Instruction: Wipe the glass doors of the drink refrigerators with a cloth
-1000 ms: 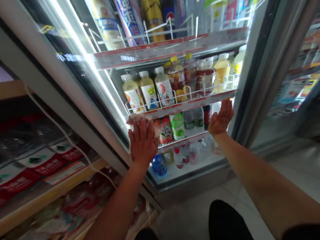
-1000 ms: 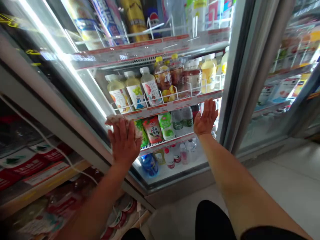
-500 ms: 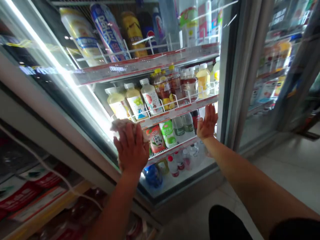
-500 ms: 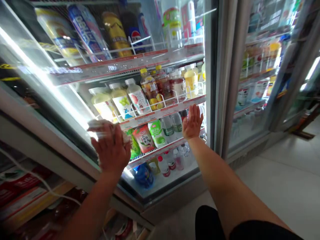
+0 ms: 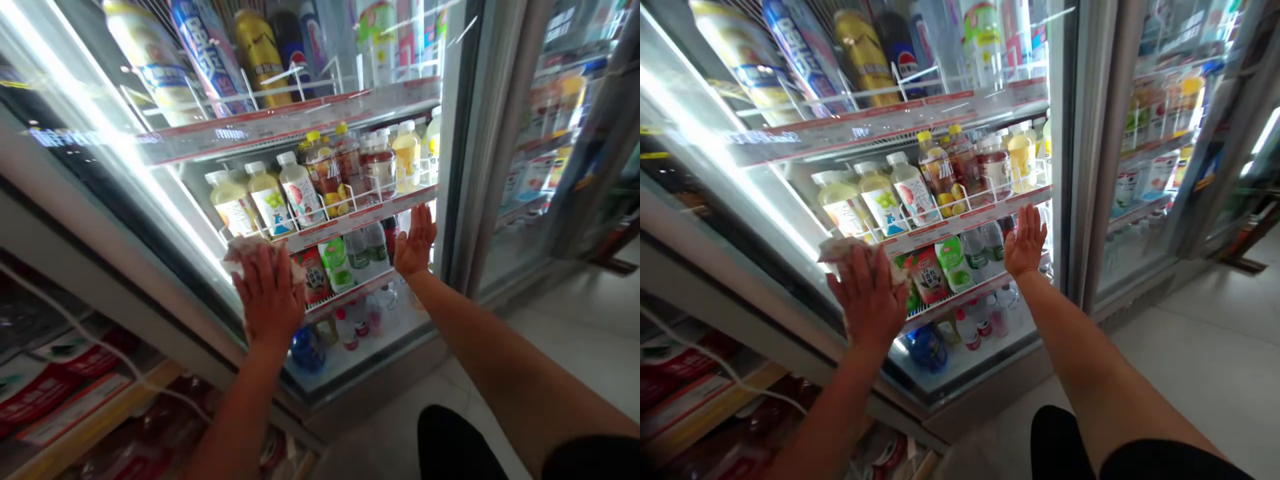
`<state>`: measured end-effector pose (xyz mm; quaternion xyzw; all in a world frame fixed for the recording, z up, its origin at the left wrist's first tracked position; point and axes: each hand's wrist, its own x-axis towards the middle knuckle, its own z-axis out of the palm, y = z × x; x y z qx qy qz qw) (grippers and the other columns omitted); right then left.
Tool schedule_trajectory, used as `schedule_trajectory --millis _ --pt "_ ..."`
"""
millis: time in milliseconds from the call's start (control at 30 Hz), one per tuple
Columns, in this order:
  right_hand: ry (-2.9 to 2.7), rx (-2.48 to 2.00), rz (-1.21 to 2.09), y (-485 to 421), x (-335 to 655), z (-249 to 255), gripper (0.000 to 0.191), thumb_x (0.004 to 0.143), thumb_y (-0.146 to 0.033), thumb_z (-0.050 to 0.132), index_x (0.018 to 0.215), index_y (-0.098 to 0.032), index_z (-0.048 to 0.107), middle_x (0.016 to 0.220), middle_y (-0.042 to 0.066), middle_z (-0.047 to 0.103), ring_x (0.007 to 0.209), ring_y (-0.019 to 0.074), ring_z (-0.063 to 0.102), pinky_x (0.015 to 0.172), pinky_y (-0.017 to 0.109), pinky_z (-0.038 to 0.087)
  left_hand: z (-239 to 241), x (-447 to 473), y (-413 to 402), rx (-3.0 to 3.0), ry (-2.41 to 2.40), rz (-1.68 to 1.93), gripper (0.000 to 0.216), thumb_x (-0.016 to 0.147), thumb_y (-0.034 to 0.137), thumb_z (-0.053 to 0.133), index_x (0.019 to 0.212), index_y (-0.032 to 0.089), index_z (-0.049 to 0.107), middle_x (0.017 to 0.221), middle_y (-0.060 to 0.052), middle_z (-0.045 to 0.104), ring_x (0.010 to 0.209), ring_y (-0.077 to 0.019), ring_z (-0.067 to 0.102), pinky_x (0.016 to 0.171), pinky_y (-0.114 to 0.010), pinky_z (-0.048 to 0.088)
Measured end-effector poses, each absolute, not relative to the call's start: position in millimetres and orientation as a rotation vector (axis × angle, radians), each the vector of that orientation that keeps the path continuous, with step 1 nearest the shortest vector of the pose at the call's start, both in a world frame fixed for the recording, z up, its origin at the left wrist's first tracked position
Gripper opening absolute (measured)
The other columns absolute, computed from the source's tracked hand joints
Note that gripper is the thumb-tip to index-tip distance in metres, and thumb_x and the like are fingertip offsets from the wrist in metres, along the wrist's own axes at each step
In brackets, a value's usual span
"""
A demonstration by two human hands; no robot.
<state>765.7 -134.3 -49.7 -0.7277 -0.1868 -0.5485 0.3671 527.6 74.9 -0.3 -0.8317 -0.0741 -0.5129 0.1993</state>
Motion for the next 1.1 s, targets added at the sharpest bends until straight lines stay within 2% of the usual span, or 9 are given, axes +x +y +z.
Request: schedule_trajectory --millis 100,200,400,500,700,800,900,1000,1100 --pt "-0.471 -1.871 -1.407 -134.2 766.1 -50.0 0.065 0.095 -0.032 0.026 0.156 -0.01 0.02 0.158 0.018 0.031 0.152 0.0251 0.017 0.12 0.051 0.019 -61.8 525.5 71.1 -2.353 0.084 -1.106 0.063 0.094 0.022 0.053 0.154 0.02 0.035 0.158 -0.009 0.034 0.151 -0.0325 0.018 0.125 -0.053 0.011" --pt "-0.463 -1.887 -1.389 -135.0 766.3 -50.1 0.066 0.094 -0.033 0.026 0.156 -0.009 0.021 0.158 0.018 0.031 0.152 0.0259 0.018 0.12 0.052 0.02 -72.8 524.4 71.9 -2.385 0.132 -1.033 0.055 0.096 0.019 0.049 0.15 0.026 0.043 0.151 -0.005 0.047 0.147 -0.0271 0.032 0.127 -0.048 0.005" --pt "-0.478 -1.889 -1.378 -137.5 766.7 -51.3 0.066 0.094 -0.033 0.026 0.157 -0.012 0.018 0.159 0.017 0.029 0.152 0.0264 0.017 0.118 0.055 0.02 3.8 531.5 76.9 -2.353 -0.154 -1.434 0.074 0.094 0.033 0.057 0.158 0.025 0.021 0.161 -0.013 0.024 0.151 -0.0343 0.014 0.122 -0.062 0.007" --pt "-0.494 -1.85 -1.407 -136.9 767.5 -51.9 0.065 0.096 -0.034 0.025 0.157 -0.013 0.018 0.159 0.017 0.029 0.151 0.0274 0.018 0.118 0.055 0.02 -16.4 531.6 72.6 -2.397 -0.134 -1.347 0.069 0.094 0.03 0.056 0.157 0.022 0.027 0.16 -0.013 0.027 0.151 -0.0351 0.013 0.122 -0.063 0.01" --pt "-0.495 -1.858 -1.37 -141.4 764.7 -49.4 0.064 0.1 -0.036 0.021 0.155 -0.003 0.024 0.159 0.021 0.028 0.151 0.0281 0.018 0.121 0.052 0.016 -57.2 515.1 76.0 -2.475 0.13 -1.107 0.058 0.098 0.017 0.046 0.153 0.029 0.035 0.153 -0.001 0.045 0.149 -0.0198 0.024 0.127 -0.04 -0.004" --pt "-0.522 -1.891 -1.375 -145.3 761.6 -46.1 0.064 0.101 -0.035 0.018 0.155 -0.002 0.021 0.16 0.02 0.025 0.152 0.0282 0.016 0.12 0.055 0.018 -17.2 509.6 85.9 -2.502 -0.045 -1.288 0.061 0.098 0.03 0.047 0.156 0.029 0.027 0.16 -0.005 0.033 0.152 -0.0272 0.011 0.124 -0.055 -0.007" --pt "-0.54 -1.873 -1.385 -147.3 759.7 -43.3 0.063 0.102 -0.035 0.017 0.154 0.0 0.023 0.159 0.022 0.026 0.151 0.0284 0.018 0.12 0.054 0.017 9.5 510.9 89.1 -2.504 -0.276 -1.307 0.061 0.099 0.035 0.043 0.157 0.024 0.027 0.164 -0.006 0.022 0.153 -0.0276 0.0 0.122 -0.057 -0.008" --pt "-0.563 -1.833 -1.383 -148.7 759.1 -42.5 0.065 0.104 -0.037 0.016 0.152 0.006 0.026 0.157 0.026 0.028 0.151 0.0309 0.02 0.12 0.052 0.015 -13.3 512.0 81.6 -2.53 -0.364 -1.237 0.059 0.101 0.038 0.038 0.155 0.018 0.03 0.164 -0.007 0.021 0.152 -0.0268 -0.006 0.123 -0.055 -0.006" --pt "-0.591 -1.822 -1.388 -149.6 760.4 -43.5 0.069 0.104 -0.042 0.013 0.151 0.008 0.026 0.157 0.027 0.028 0.151 0.0322 0.019 0.119 0.053 0.016 -54.7 512.0 78.4 -2.661 -0.184 -0.993 0.053 0.101 0.034 0.039 0.153 0.025 0.036 0.161 -0.005 0.031 0.153 -0.0261 0.004 0.125 -0.054 0.001"
